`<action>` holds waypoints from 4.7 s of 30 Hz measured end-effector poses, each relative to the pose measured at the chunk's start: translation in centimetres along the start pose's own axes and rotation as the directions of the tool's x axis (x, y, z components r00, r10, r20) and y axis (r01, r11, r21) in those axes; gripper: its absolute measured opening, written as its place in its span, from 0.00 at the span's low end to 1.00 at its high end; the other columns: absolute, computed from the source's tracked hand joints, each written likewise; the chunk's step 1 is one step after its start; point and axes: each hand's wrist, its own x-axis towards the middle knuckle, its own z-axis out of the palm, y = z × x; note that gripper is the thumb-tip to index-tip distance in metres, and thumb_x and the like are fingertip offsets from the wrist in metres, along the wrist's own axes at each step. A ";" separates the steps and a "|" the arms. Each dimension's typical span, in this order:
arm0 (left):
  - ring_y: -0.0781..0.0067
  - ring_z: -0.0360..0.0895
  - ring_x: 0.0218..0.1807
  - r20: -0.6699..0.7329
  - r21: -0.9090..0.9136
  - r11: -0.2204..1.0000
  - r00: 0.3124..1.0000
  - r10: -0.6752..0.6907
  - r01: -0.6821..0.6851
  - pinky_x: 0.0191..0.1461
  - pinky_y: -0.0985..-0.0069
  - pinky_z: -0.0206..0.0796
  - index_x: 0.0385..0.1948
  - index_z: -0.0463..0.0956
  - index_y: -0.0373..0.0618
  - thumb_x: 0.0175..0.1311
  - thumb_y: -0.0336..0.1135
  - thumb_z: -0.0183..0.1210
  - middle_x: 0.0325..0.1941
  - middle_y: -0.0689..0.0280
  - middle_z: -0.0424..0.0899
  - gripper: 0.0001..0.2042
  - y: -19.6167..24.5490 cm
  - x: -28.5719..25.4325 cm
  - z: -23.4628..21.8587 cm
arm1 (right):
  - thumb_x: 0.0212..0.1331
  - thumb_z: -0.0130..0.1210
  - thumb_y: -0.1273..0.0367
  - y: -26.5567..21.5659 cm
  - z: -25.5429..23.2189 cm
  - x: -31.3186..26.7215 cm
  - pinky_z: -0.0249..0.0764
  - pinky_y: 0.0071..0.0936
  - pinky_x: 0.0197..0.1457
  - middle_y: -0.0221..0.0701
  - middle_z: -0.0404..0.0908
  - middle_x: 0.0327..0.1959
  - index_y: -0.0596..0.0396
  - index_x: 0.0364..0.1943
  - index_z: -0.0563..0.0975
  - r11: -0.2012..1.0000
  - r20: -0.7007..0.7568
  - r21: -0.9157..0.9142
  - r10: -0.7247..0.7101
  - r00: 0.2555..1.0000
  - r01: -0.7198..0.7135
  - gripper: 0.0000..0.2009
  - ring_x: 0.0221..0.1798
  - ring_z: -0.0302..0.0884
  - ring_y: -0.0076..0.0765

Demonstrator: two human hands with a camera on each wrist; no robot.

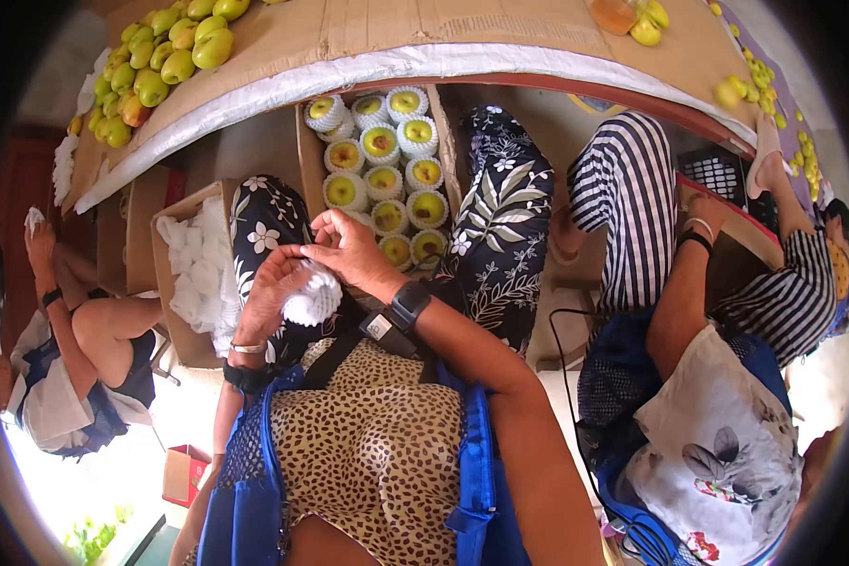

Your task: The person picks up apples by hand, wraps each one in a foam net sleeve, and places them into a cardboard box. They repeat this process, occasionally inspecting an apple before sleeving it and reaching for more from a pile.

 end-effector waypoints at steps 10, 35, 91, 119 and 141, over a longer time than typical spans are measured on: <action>0.86 0.71 0.34 -0.148 0.075 0.926 0.914 0.378 -0.371 0.39 0.87 0.64 0.33 0.71 0.42 0.58 0.21 0.53 0.31 0.72 0.75 0.05 -0.3 1.4 -1.3 | 0.59 0.52 0.60 -0.4 -0.9 0.0 0.74 0.25 0.45 0.30 0.77 0.39 0.55 0.43 0.72 0.722 0.371 0.511 0.304 0.877 -0.467 0.14 0.41 0.75 0.24; 0.84 0.69 0.33 -0.117 0.499 0.834 0.936 0.333 -0.234 0.38 0.84 0.63 0.43 0.68 0.37 0.61 0.29 0.52 0.34 0.68 0.76 0.11 -1.9 2.5 -1.1 | 0.51 0.59 0.72 2.4 0.4 0.0 0.69 0.17 0.37 0.26 0.74 0.33 0.57 0.45 0.69 0.965 -0.010 0.246 0.100 0.995 -0.094 0.17 0.35 0.70 0.19; 0.74 0.75 0.40 -0.202 -0.218 0.927 0.944 0.262 -0.304 0.43 0.79 0.68 0.40 0.69 0.44 0.57 0.23 0.53 0.39 0.66 0.77 0.10 -1.5 2.2 -2.3 | 0.55 0.58 0.68 2.8 -2.2 1.8 0.68 0.15 0.31 0.23 0.75 0.27 0.56 0.31 0.74 0.930 -0.241 0.367 0.124 0.963 -0.028 0.07 0.28 0.70 0.15; 0.76 0.75 0.32 -0.134 -0.016 0.999 0.991 0.026 -0.029 0.30 0.84 0.70 0.48 0.63 0.46 0.52 0.18 0.44 0.37 0.65 0.76 0.19 2.4 1.0 2.1 | 0.55 0.56 0.68 1.8 -0.9 1.2 0.68 0.22 0.31 0.28 0.76 0.24 0.59 0.34 0.73 0.987 -0.270 0.154 -0.005 0.963 0.049 0.09 0.25 0.70 0.21; 0.80 0.72 0.34 -0.139 0.466 0.853 0.932 0.335 -0.237 0.36 0.82 0.68 0.51 0.67 0.42 0.54 0.21 0.55 0.35 0.68 0.76 0.20 1.5 1.5 2.9 | 0.53 0.58 0.71 1.4 -2.3 1.6 0.67 0.16 0.25 0.24 0.74 0.24 0.55 0.43 0.73 0.925 -0.183 0.378 0.119 0.976 -0.042 0.13 0.24 0.69 0.16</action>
